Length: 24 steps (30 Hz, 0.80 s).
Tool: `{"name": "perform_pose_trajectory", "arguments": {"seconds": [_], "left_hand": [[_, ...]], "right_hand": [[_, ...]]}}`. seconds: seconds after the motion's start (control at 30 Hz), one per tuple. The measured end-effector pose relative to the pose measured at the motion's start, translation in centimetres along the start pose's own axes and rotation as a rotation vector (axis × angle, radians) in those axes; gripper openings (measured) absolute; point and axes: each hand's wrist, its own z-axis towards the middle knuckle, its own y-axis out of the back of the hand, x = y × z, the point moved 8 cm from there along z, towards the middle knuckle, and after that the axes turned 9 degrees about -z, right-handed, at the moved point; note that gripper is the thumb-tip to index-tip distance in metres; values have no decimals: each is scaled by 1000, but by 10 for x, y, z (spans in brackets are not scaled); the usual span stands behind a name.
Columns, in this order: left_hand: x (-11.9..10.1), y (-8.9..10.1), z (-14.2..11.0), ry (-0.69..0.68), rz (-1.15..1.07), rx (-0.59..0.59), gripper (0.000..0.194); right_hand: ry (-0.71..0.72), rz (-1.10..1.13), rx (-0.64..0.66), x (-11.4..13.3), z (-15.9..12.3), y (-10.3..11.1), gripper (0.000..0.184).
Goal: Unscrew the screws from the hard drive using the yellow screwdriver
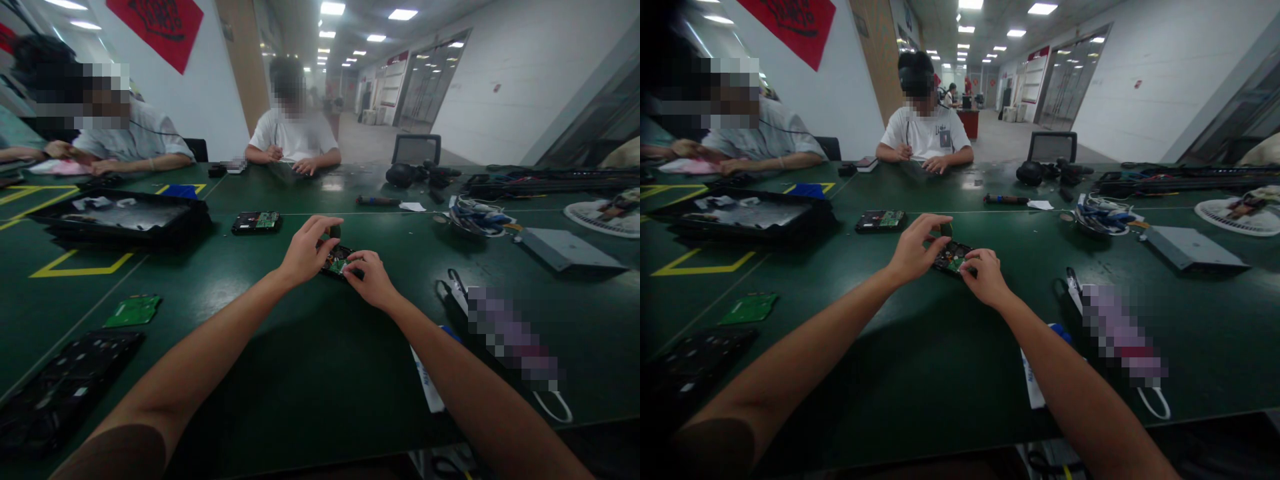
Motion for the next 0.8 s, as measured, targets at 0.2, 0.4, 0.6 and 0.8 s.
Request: {"name": "perform_pose_trajectory", "arguments": {"seconds": [0.2, 0.4, 0.6, 0.8], "left_hand": [[-2, 1, 0, 17, 7, 5, 41], [-1, 2, 1, 33, 14, 3, 42], [-1, 12, 7, 103, 31, 41, 40], [11, 4, 5, 142, -1, 233, 37]], "right_hand": [[12, 25, 12, 2, 1, 1, 8], [-30, 36, -12, -5, 1, 3, 15], [-105, 29, -34, -23, 2, 1, 30], [-197, 24, 22, -40, 6, -11, 41]]}}
